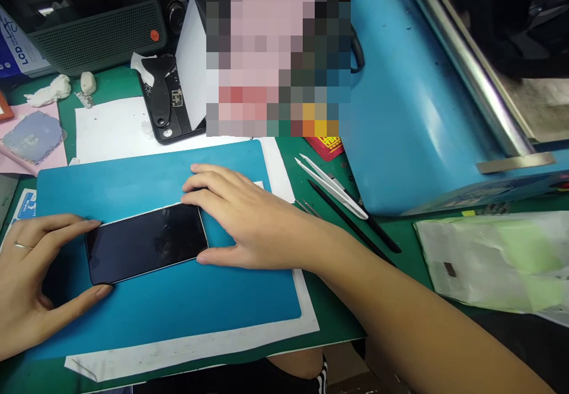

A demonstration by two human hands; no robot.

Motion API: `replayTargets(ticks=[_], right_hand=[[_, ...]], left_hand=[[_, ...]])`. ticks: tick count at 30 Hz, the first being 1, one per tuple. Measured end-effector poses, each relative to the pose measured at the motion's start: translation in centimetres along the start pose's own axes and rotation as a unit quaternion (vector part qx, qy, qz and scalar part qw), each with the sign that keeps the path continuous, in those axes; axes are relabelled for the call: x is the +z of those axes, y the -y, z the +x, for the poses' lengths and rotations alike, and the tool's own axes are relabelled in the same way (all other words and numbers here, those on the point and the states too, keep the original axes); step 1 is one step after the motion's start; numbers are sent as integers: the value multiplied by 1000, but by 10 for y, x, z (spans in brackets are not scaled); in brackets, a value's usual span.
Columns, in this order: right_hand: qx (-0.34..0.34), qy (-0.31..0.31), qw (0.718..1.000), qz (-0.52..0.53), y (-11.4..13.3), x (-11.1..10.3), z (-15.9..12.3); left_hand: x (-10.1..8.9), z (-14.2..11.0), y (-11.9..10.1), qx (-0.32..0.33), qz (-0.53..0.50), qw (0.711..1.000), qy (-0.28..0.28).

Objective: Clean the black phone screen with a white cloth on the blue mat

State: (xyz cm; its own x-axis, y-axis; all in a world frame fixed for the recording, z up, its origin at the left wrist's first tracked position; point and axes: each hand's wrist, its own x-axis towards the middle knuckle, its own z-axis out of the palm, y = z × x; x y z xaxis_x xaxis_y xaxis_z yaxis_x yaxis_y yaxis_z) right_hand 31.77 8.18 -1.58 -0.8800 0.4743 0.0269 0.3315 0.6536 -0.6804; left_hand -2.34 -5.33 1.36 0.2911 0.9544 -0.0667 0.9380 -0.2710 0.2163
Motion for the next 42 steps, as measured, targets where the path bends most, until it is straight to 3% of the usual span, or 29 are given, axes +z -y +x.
replayTargets(ticks=[14, 21, 29, 35, 42], right_hand=[[-5, -24, 999, -34, -4, 12, -6], [4, -34, 999, -26, -5, 15, -7], [-2, -11, 1000, -20, -1, 5, -3], [-6, -2, 1000, -18, -1, 3, -3], [-6, 2, 1000, -18, 0, 1, -2]], left_hand=[[1, -4, -6, -31, -63, 998, -1], [-3, -4, -16, -92, -111, 989, 24], [1, -4, -7, -75, -89, 993, 17], [-1, -2, -13, -101, -93, 990, 25], [-3, -1, -14, -86, -70, 994, 18]])
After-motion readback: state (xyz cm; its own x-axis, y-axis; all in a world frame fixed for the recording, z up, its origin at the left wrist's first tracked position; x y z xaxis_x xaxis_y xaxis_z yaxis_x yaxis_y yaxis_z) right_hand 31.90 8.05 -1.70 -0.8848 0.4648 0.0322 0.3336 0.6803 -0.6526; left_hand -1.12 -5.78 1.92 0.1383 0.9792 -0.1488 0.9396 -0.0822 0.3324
